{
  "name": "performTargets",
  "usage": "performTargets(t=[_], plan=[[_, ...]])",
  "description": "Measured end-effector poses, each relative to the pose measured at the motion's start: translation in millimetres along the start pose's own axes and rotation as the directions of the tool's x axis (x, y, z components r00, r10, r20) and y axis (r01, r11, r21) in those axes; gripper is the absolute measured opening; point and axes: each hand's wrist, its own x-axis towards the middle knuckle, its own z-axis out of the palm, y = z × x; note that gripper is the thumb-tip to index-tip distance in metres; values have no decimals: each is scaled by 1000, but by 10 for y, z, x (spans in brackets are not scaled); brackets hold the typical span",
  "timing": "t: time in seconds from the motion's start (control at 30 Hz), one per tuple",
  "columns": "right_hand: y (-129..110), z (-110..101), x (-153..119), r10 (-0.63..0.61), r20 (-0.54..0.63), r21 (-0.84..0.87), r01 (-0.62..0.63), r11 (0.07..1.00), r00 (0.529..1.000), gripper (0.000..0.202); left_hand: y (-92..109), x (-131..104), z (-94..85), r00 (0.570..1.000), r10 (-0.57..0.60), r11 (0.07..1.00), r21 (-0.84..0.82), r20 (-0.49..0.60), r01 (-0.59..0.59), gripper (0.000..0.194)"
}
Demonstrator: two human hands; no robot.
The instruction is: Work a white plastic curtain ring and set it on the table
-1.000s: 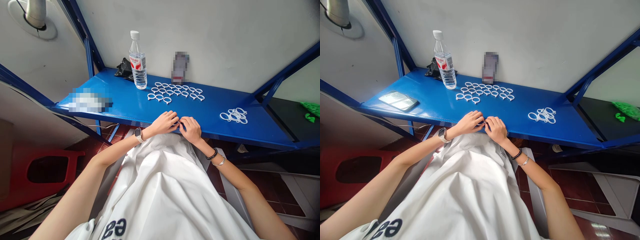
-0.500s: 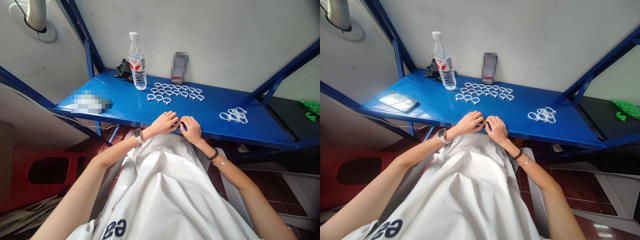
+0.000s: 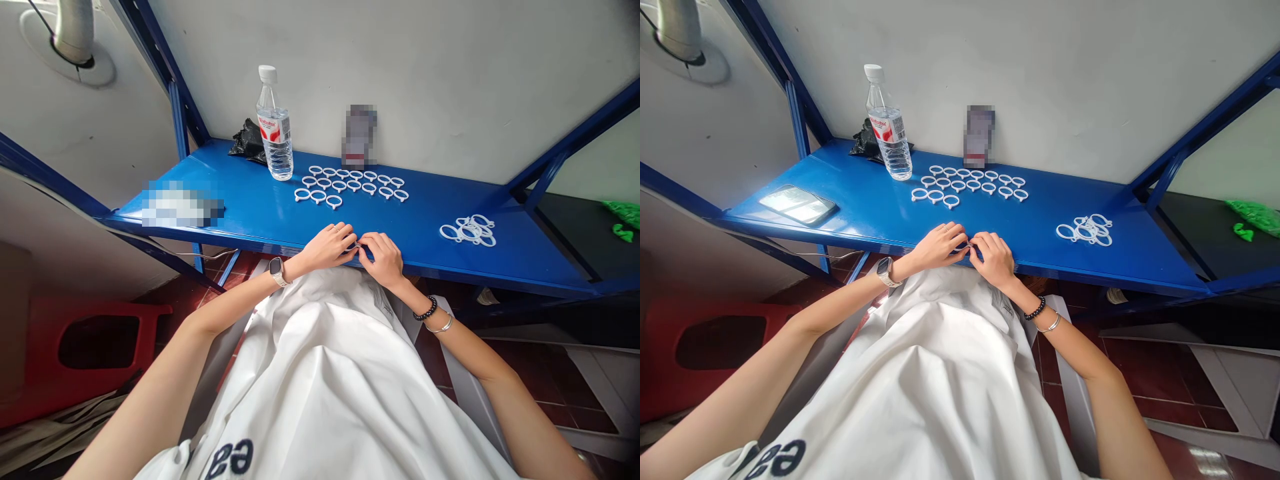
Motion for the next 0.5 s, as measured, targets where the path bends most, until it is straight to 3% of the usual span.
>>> performTargets(t=[0.5], plan=[[-8, -7, 8, -9, -17, -6, 9, 1000, 1000, 16, 6, 2, -14, 1000, 4, 1000, 13, -5, -4, 29]])
